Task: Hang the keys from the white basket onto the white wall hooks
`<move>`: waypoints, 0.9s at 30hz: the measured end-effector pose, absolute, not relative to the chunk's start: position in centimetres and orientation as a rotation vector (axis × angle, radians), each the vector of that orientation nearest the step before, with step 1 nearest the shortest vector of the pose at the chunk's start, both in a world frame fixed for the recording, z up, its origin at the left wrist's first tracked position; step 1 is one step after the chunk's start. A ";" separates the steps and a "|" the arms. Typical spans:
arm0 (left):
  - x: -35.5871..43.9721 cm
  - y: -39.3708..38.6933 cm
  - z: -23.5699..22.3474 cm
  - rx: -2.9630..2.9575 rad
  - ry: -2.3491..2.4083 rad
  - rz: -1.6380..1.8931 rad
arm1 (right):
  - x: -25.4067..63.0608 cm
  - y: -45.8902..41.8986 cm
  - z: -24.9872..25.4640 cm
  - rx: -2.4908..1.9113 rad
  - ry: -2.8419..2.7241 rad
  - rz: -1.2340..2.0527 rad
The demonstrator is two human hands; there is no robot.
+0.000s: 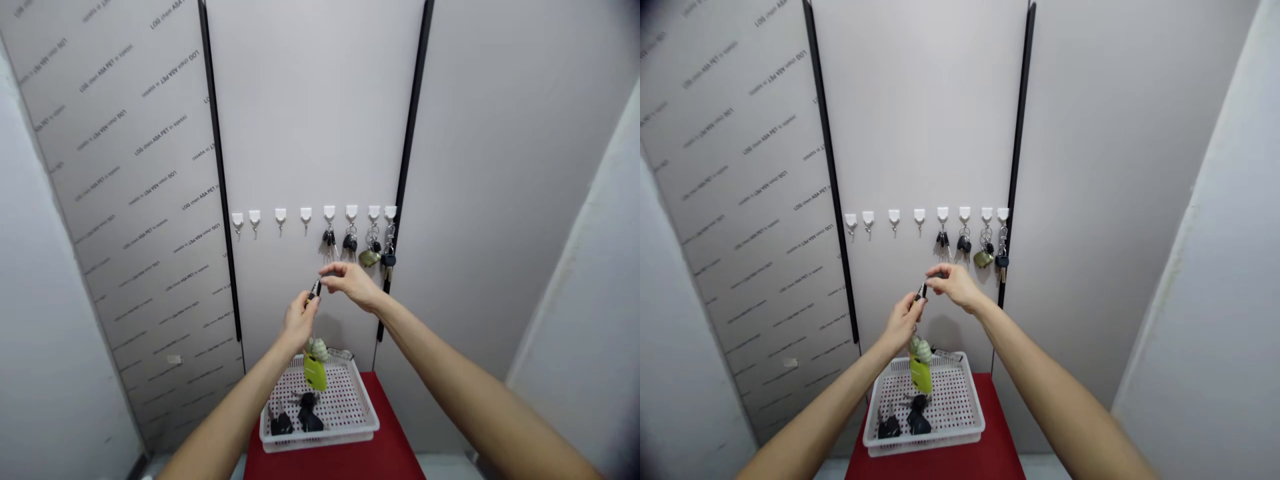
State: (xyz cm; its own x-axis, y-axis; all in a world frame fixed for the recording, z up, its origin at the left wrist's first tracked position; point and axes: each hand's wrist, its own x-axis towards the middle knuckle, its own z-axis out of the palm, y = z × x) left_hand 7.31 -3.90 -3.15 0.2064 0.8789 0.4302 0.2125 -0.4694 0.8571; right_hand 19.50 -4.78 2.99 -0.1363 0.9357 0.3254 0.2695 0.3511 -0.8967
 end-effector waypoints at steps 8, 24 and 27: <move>9.0 -1.1 1.8 1.650 0.997 1.485 | 18.5 -2.0 7.1 -1.134 -1.567 0.381; 10.3 4.3 3.4 1.410 1.011 1.420 | 16.9 3.0 10.5 -1.523 -1.739 -0.243; 10.1 4.7 3.1 1.427 1.027 1.367 | 17.0 3.4 9.8 -1.546 -1.757 -0.289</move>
State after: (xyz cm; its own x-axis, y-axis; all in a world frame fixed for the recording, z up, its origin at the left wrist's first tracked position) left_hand 10.09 4.66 3.07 0.0511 0.9621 0.2678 -0.0110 -0.2676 0.9635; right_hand 17.04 3.40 9.82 0.0259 0.7481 0.6630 0.9209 0.2401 -0.3069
